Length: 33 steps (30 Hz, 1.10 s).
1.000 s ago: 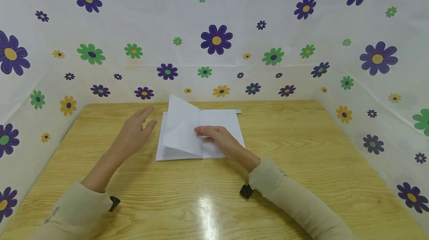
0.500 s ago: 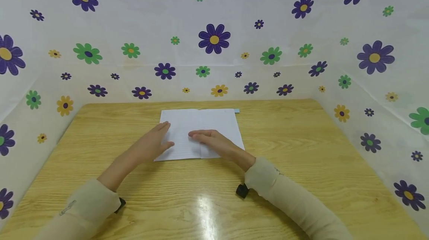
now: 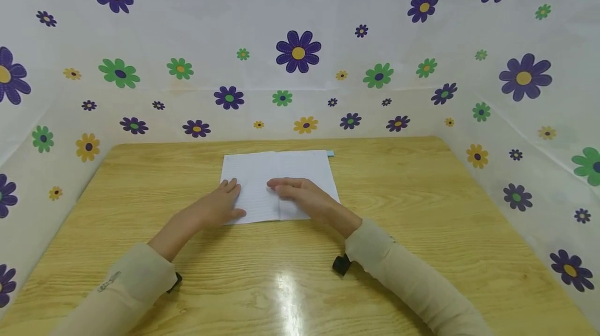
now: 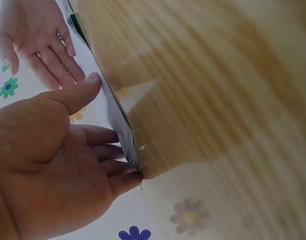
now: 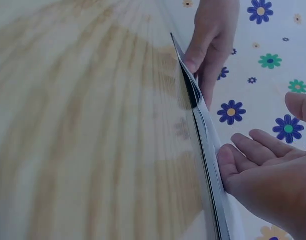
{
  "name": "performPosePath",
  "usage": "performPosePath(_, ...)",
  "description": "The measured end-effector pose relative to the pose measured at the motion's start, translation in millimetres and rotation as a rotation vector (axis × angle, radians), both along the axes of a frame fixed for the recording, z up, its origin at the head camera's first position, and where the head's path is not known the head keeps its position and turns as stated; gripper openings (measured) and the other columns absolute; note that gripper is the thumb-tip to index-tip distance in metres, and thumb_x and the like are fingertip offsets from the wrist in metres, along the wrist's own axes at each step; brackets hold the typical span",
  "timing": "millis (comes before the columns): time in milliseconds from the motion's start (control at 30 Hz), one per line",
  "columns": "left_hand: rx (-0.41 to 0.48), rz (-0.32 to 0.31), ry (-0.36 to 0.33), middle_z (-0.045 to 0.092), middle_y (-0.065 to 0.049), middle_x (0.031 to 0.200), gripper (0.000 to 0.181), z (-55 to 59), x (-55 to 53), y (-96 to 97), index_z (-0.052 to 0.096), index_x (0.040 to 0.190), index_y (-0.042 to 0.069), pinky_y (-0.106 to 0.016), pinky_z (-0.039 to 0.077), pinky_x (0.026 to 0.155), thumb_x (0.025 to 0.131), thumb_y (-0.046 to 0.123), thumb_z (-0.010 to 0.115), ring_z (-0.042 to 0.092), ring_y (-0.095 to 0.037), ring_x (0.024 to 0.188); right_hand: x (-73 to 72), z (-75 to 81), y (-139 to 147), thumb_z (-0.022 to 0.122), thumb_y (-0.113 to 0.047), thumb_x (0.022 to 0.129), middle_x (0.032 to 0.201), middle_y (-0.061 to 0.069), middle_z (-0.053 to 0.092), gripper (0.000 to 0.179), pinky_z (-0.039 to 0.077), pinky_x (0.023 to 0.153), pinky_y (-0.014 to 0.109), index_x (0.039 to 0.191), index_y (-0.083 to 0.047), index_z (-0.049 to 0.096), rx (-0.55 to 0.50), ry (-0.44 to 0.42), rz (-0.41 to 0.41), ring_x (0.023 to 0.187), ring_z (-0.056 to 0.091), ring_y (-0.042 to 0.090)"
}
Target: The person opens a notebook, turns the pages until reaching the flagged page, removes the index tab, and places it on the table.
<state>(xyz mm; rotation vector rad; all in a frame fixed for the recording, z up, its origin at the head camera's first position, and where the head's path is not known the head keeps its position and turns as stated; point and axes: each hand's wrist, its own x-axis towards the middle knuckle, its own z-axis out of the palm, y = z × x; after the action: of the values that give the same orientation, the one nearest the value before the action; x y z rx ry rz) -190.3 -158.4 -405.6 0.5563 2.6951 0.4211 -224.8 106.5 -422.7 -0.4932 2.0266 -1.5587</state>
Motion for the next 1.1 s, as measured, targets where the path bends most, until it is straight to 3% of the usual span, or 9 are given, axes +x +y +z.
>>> performPosePath(133, -0.001, -0.031, 0.008, 0.013, -0.037, 0.164, 0.073, -1.3, -0.1, -1.2, 0.025, 0.154, -0.019, -0.060, 0.016, 0.123, 0.108, 0.030, 0.055, 0.011, -0.055, 0.151, -4.3, 0.8, 17, 0.057, -0.034, 0.107, 0.152, 0.000, 0.055, 0.047, 0.032, 0.122, 0.045, 0.148, -0.011, 0.058, 0.042, 0.050, -0.085, 0.137, 0.054, 0.022)
performPosePath(333, -0.016, -0.049, 0.002, 0.012, -0.037, 0.164, 0.073, -4.3, -1.9, -2.8, 0.023, 0.154, -0.019, -0.061, 0.016, 0.123, 0.109, 0.031, 0.052, 0.009, -0.056, 0.151, -5.1, 7.6, 46, 0.060, -0.023, 0.104, 0.150, 0.019, 0.054, 0.050, 0.037, 0.118, 0.050, 0.145, 0.005, 0.055, 0.365, 0.340, -0.163, 0.141, 0.048, 0.036)
performPosePath(500, -0.004, -0.053, -0.004, 0.011, -0.038, 0.163, 0.073, -3.9, -1.5, -3.2, 0.022, 0.154, -0.020, -0.061, 0.015, 0.123, 0.110, 0.030, 0.051, 0.009, -0.057, 0.150, -5.6, 7.8, 64, 0.065, -0.022, 0.101, 0.153, 0.027, 0.048, 0.058, 0.033, 0.119, 0.057, 0.147, 0.010, 0.049, 0.634, 0.466, -0.127, 0.144, 0.041, 0.044)
performPosePath(667, 0.000, -0.050, -0.010, 0.010, -0.038, 0.163, 0.073, -1.8, 0.7, -4.6, 0.021, 0.154, -0.020, -0.061, 0.015, 0.123, 0.110, 0.030, 0.051, 0.008, -0.057, 0.150, -6.2, 5.0, 75, 0.069, -0.035, 0.100, 0.162, 0.025, 0.034, 0.073, 0.028, 0.117, 0.067, 0.152, 0.008, 0.043, 0.817, 0.505, -0.036, 0.149, 0.030, 0.046)
performPosePath(867, 0.009, -0.052, -0.013, 0.011, -0.039, 0.163, 0.072, -0.5, 1.1, -4.9, 0.022, 0.153, -0.020, -0.061, 0.015, 0.123, 0.110, 0.030, 0.051, 0.008, -0.057, 0.150, -3.2, 6.8, 78, 0.063, -0.042, 0.103, 0.166, 0.026, 0.025, 0.078, 0.025, 0.117, 0.070, 0.156, 0.008, 0.034, 0.878, 0.539, 0.053, 0.152, 0.023, 0.048)
performPosePath(1100, 0.008, -0.063, -0.005, 0.011, -0.040, 0.162, 0.072, -0.9, 0.6, -4.6, 0.022, 0.153, -0.021, -0.061, 0.014, 0.123, 0.110, 0.029, 0.050, 0.009, -0.057, 0.150, -2.3, 6.4, 79, 0.059, -0.041, 0.105, 0.166, 0.025, 0.024, 0.075, 0.026, 0.115, 0.072, 0.157, 0.007, 0.033, 0.877, 0.558, 0.092, 0.151, 0.022, 0.050)
